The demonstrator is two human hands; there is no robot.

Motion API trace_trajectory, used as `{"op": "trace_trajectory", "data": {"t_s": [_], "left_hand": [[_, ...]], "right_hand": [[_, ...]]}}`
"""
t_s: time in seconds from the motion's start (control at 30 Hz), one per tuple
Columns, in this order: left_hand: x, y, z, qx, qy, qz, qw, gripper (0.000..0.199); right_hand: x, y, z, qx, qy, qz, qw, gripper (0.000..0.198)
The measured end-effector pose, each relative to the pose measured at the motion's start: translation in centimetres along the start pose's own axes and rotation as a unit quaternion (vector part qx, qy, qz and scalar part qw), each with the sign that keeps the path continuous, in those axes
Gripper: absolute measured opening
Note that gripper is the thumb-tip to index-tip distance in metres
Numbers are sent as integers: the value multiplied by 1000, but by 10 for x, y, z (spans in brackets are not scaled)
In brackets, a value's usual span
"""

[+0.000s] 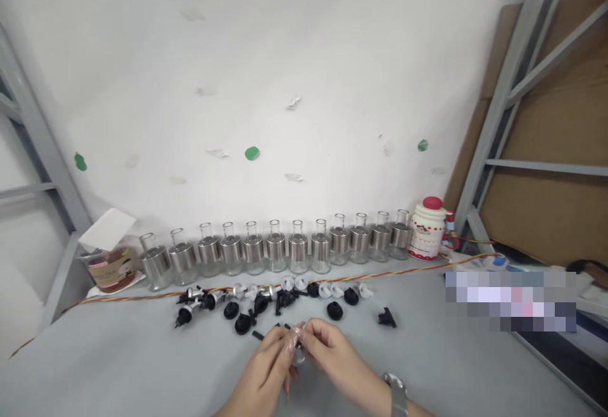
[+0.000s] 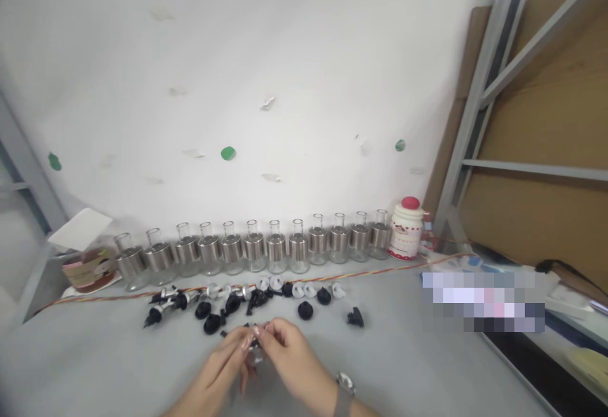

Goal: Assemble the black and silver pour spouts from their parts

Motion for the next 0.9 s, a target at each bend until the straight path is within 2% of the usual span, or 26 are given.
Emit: {"op": "trace_trajectory", "data": {"t_s": [0.2,0.37,0.57,0.77,0.9], "left_hand": [[-6,-5,-1,44,36,78,995,31],[-8,-2,-1,65,58,87,992,40],[-5,7,-3,78,48,102,991,45],[-3,14,-5,81,50,112,989,48],[-3,15,-5,87,51,129,986,46]], "right_hand": [[-3,0,3,11,50,67,996,41],[-5,2,2,-9,85,93,992,42],[-5,2,1,-5,70,87,994,42],[-5,0,-2,42,45,110,992,40],[-4,-2,-1,48,31,95,994,42]]}}
Point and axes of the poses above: each hand's wrist, its own z-axis towards the middle knuckle, its own x-axis out of the palm, y = z × x, the point moved 1 cm from there along z, towards the middle knuckle, and after that the axes turned 11 degrees about z, right-handed, at the moved point
